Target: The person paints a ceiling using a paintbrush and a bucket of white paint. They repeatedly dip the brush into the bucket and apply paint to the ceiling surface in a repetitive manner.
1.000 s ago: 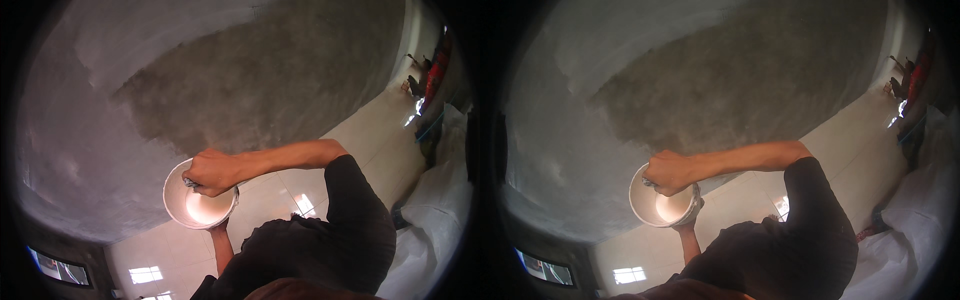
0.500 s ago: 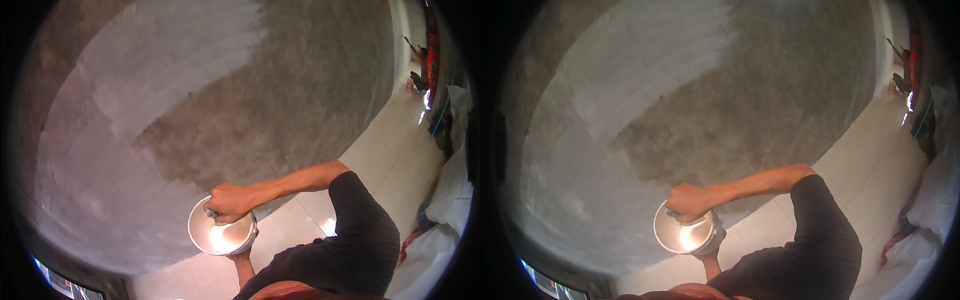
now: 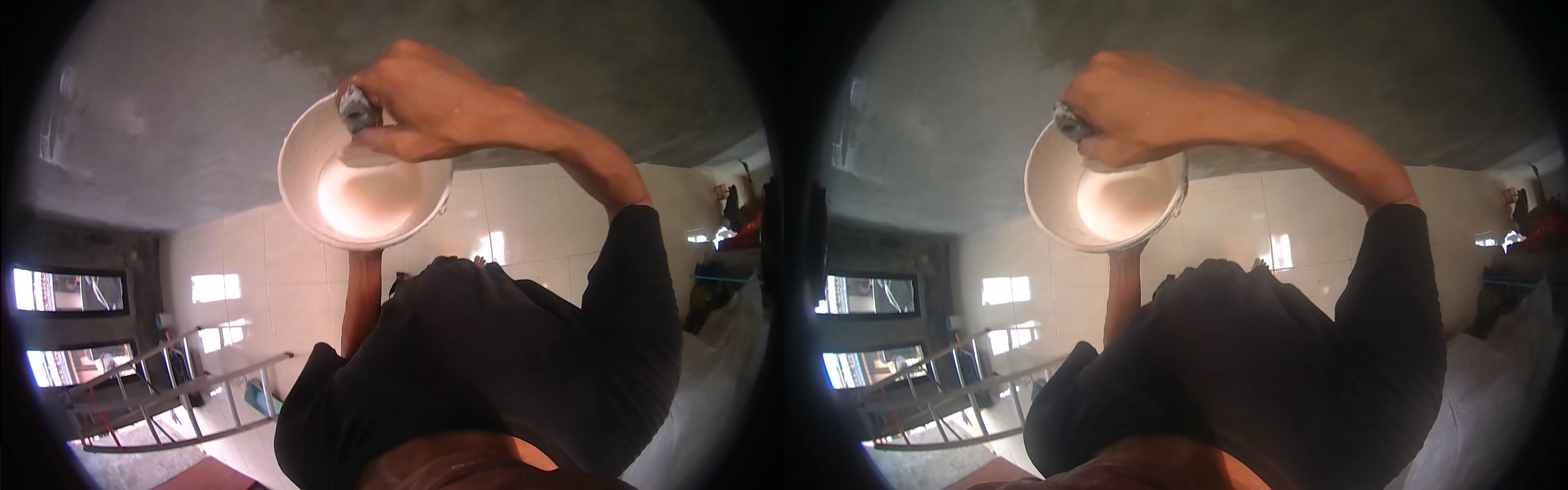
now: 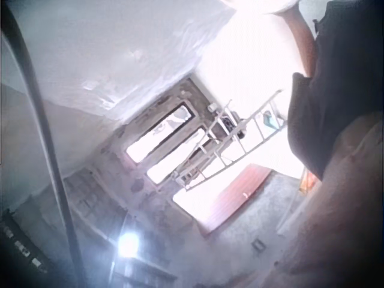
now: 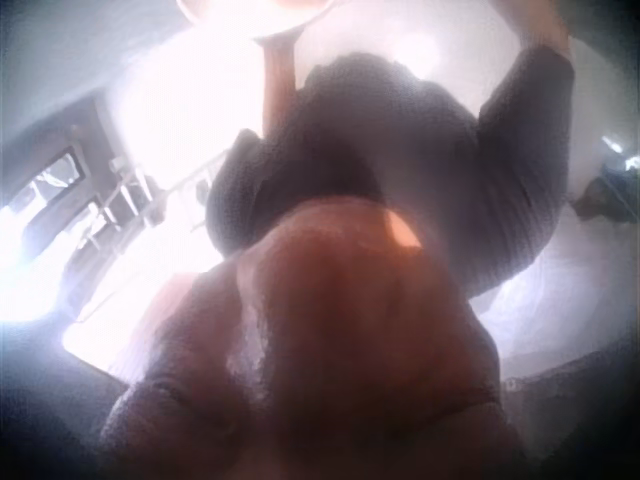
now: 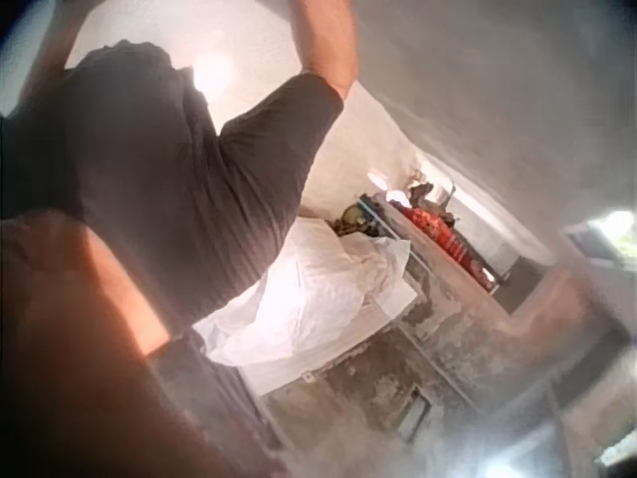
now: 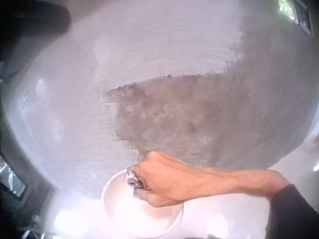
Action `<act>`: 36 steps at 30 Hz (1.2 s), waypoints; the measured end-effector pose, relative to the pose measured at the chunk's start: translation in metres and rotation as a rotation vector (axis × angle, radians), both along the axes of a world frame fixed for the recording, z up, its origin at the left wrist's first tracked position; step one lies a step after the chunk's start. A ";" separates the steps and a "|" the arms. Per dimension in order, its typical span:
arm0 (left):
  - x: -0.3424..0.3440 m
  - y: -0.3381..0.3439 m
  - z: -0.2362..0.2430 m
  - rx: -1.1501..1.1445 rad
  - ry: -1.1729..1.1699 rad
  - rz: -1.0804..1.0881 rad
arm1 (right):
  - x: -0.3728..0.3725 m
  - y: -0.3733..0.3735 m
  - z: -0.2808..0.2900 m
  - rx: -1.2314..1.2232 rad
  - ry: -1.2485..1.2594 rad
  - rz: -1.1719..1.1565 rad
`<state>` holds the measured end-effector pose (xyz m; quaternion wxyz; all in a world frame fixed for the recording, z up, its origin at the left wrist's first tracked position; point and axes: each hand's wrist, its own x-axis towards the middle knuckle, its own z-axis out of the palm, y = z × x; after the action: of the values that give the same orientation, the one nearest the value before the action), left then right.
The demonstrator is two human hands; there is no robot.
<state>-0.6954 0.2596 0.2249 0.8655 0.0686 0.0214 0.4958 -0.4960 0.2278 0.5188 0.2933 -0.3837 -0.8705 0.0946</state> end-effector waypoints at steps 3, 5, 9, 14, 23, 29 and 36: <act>-0.006 -0.010 -0.003 -0.022 -0.008 0.032 | -0.008 0.008 -0.006 0.004 -0.007 0.046; -0.005 -0.005 -0.005 -0.027 -0.008 0.019 | -0.008 0.017 -0.013 0.026 -0.012 0.054; -0.008 -0.004 -0.008 -0.032 0.000 0.020 | -0.010 0.025 -0.009 -0.145 -0.159 0.033; -0.007 -0.009 -0.013 -0.044 0.005 0.030 | -0.004 0.019 -0.024 -0.095 -0.187 0.008; -0.007 -0.006 -0.022 -0.044 -0.011 0.027 | 0.004 0.015 -0.011 0.074 0.052 0.051; -0.012 -0.012 -0.025 -0.038 -0.037 0.058 | 0.011 0.009 -0.012 0.362 0.026 0.115; -0.015 0.002 -0.027 -0.010 -0.102 0.024 | 0.023 -0.008 -0.020 0.618 0.051 0.064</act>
<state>-0.7103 0.2617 0.1978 0.8599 0.0384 -0.0196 0.5087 -0.4726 0.2194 0.4988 0.4146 -0.2462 -0.8621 -0.1558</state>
